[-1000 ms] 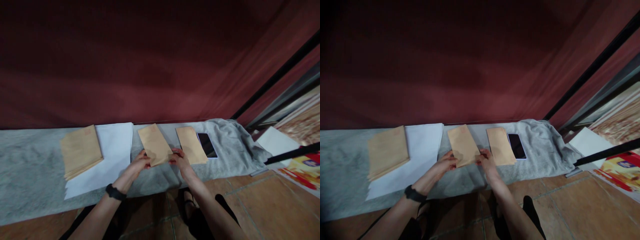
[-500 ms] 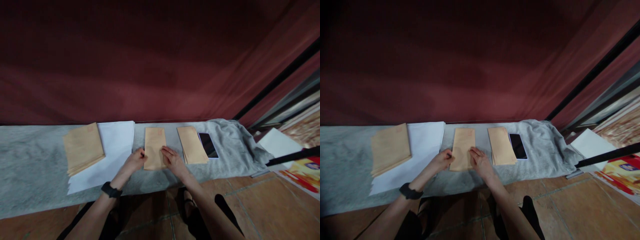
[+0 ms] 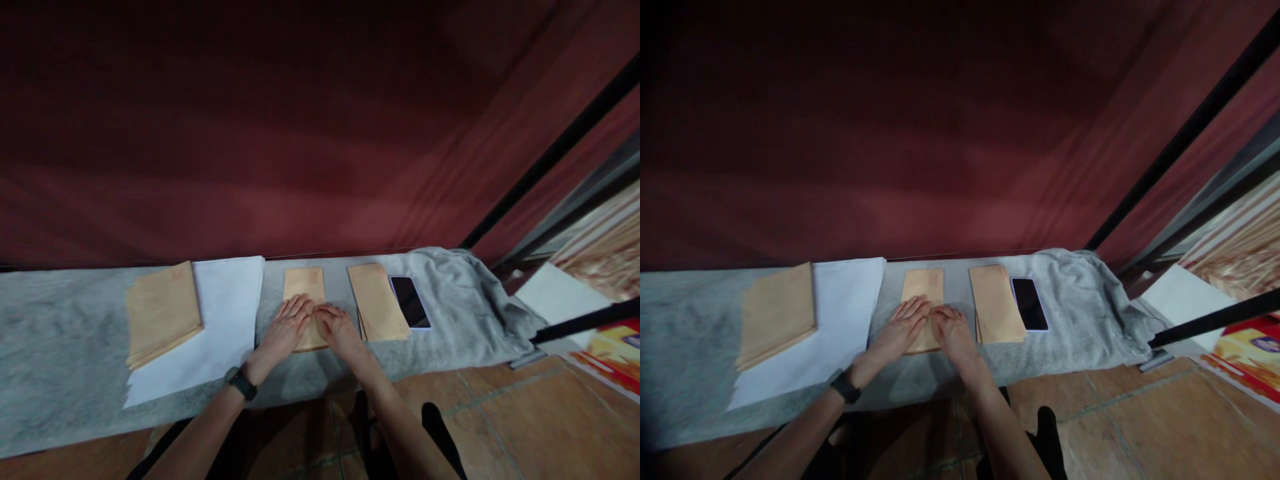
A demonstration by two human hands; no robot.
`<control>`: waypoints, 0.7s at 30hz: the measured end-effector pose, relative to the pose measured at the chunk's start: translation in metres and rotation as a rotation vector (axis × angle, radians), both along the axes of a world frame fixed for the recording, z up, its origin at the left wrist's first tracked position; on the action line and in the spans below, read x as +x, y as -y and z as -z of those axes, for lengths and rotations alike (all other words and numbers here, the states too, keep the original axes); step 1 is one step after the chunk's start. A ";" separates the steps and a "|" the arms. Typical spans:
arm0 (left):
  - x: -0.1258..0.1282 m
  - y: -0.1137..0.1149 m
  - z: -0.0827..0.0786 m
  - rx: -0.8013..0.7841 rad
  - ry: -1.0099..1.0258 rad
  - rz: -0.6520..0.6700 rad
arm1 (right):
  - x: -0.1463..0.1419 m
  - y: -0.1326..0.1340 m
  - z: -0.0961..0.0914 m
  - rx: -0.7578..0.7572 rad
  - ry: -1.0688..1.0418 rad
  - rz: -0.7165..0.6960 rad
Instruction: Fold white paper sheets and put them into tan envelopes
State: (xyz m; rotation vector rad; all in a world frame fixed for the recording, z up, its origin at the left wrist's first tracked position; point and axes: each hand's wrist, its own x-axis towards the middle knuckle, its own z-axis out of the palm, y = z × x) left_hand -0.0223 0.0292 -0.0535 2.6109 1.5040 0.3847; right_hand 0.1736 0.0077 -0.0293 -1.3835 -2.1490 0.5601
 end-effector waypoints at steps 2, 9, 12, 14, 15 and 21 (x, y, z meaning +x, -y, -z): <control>0.005 -0.020 -0.001 -0.002 -0.023 -0.008 | 0.000 -0.001 0.002 -0.002 0.001 0.005; 0.031 -0.103 -0.013 -0.028 0.004 -0.054 | 0.000 -0.002 0.007 0.022 0.058 0.018; 0.032 -0.109 -0.010 -0.041 0.014 -0.027 | -0.001 -0.003 0.005 0.020 0.090 0.021; 0.030 -0.104 -0.007 -0.057 0.016 0.008 | 0.000 -0.005 0.002 0.008 0.093 0.022; 0.028 -0.099 -0.006 -0.066 0.015 0.027 | 0.001 -0.005 0.001 0.001 0.090 0.023; 0.023 -0.065 -0.006 -0.104 0.005 0.090 | 0.004 -0.004 -0.005 -0.015 0.089 0.052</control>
